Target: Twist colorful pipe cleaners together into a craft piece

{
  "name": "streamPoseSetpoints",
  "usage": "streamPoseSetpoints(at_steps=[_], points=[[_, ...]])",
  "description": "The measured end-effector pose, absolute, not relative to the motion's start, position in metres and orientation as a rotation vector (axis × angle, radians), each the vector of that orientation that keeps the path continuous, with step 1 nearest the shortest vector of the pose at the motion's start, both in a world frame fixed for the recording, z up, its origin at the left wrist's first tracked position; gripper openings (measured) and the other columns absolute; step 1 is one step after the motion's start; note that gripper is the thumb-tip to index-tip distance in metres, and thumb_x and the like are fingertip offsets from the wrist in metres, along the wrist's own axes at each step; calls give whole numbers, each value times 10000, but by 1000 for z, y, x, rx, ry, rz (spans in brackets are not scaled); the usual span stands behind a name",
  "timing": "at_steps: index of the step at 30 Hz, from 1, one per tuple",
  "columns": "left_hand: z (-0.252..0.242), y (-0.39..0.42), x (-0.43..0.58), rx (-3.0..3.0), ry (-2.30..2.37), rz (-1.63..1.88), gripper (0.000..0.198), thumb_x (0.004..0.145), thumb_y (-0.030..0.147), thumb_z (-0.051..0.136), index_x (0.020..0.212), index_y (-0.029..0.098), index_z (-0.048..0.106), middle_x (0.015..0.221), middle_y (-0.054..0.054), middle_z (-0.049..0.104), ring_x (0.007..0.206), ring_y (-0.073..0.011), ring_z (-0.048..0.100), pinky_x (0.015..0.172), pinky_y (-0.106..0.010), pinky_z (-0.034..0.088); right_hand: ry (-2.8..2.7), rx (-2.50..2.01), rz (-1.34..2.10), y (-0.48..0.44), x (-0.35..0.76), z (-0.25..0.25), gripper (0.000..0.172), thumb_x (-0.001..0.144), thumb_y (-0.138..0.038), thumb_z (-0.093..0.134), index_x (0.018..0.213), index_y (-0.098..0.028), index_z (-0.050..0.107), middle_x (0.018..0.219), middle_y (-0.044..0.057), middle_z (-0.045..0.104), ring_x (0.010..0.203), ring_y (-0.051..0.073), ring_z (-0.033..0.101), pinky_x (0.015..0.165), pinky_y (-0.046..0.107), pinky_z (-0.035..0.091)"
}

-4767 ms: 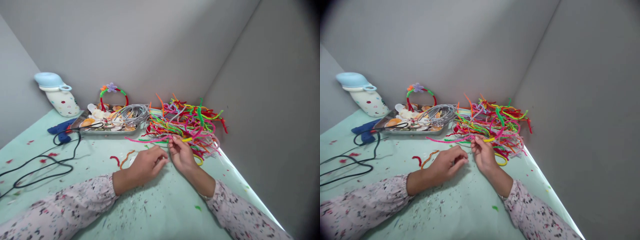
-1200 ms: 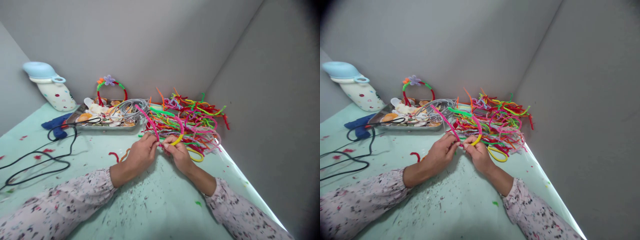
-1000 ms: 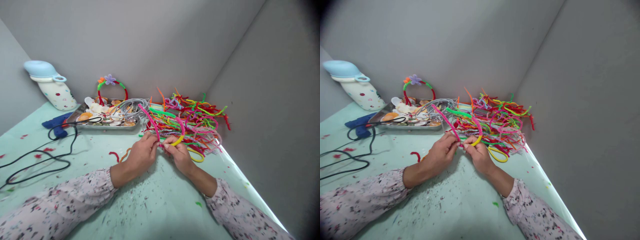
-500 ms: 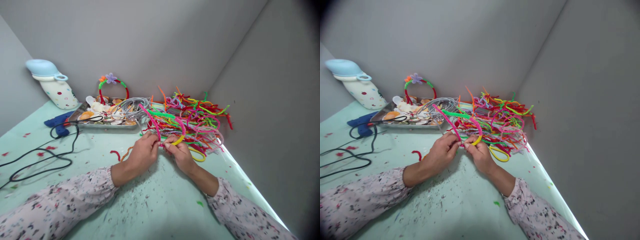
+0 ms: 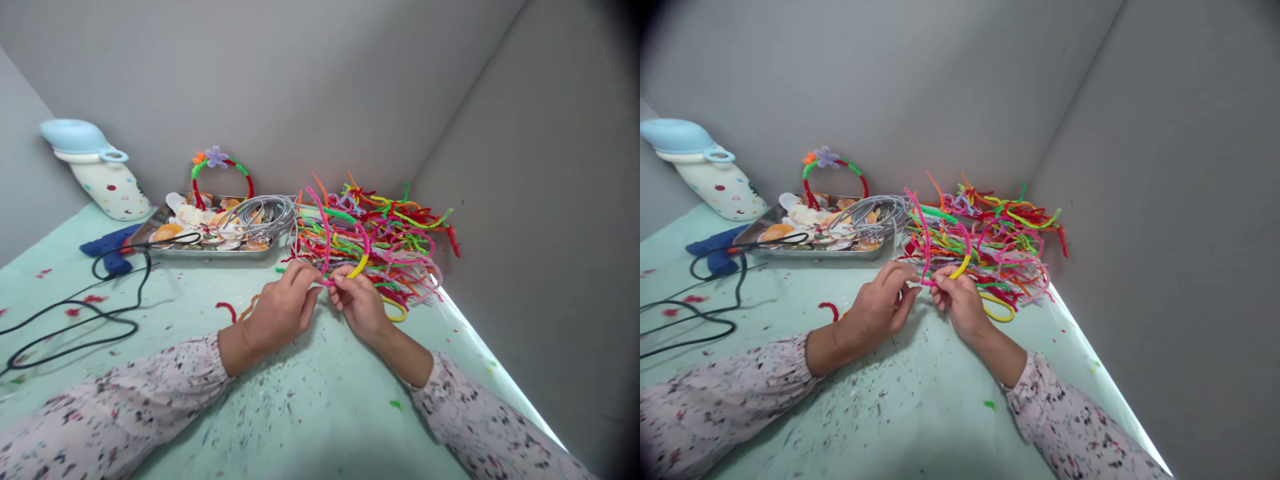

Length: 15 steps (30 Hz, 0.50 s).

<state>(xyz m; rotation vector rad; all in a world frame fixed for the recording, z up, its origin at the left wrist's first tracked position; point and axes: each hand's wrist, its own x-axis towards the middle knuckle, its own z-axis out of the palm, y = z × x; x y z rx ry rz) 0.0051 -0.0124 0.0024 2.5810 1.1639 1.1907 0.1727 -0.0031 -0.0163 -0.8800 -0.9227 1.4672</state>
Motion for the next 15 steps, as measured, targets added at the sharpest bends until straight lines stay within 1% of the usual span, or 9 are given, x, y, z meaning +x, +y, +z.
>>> streamPoseSetpoints(at_steps=[2,4,6,11,15], points=[[1,-11,4,2635,1171,1187,181,907,184,488,1085,202,519,1090,-72,580,871,-154,621,624,-233,507,-887,-868,1481,-2,173,-15,136,714,-271,687,747,-177,595,548,-35,596,442,71,497,380,148,359],[-1,-9,4,2672,1184,1192,202,909,183,494,1105,212,536,1088,-67,583,886,-153,621,633,-229,515,-874,-858,1494,-2,173,-14,133,709,-265,689,743,-176,596,542,-32,597,439,72,498,373,147,359],[-3,-8,3,2699,1190,1204,211,910,181,503,1112,218,553,1076,-60,593,883,-147,626,645,-225,518,-874,-847,1505,-3,173,-14,130,709,-260,688,744,-175,596,541,-31,599,437,72,499,370,146,359],[-5,-4,1,2725,1163,1266,156,913,206,534,1048,216,612,1002,-32,638,847,-126,638,693,-217,519,-904,-821,1540,-5,173,-15,119,720,-257,680,741,-173,599,542,-31,601,431,66,493,367,140,357],[-5,-3,1,2739,1112,1313,151,904,199,555,1032,215,635,962,-16,661,825,-113,642,710,-207,513,-908,-813,1526,-5,174,-15,118,717,-256,681,744,-171,603,542,-30,601,432,66,493,365,139,357]])
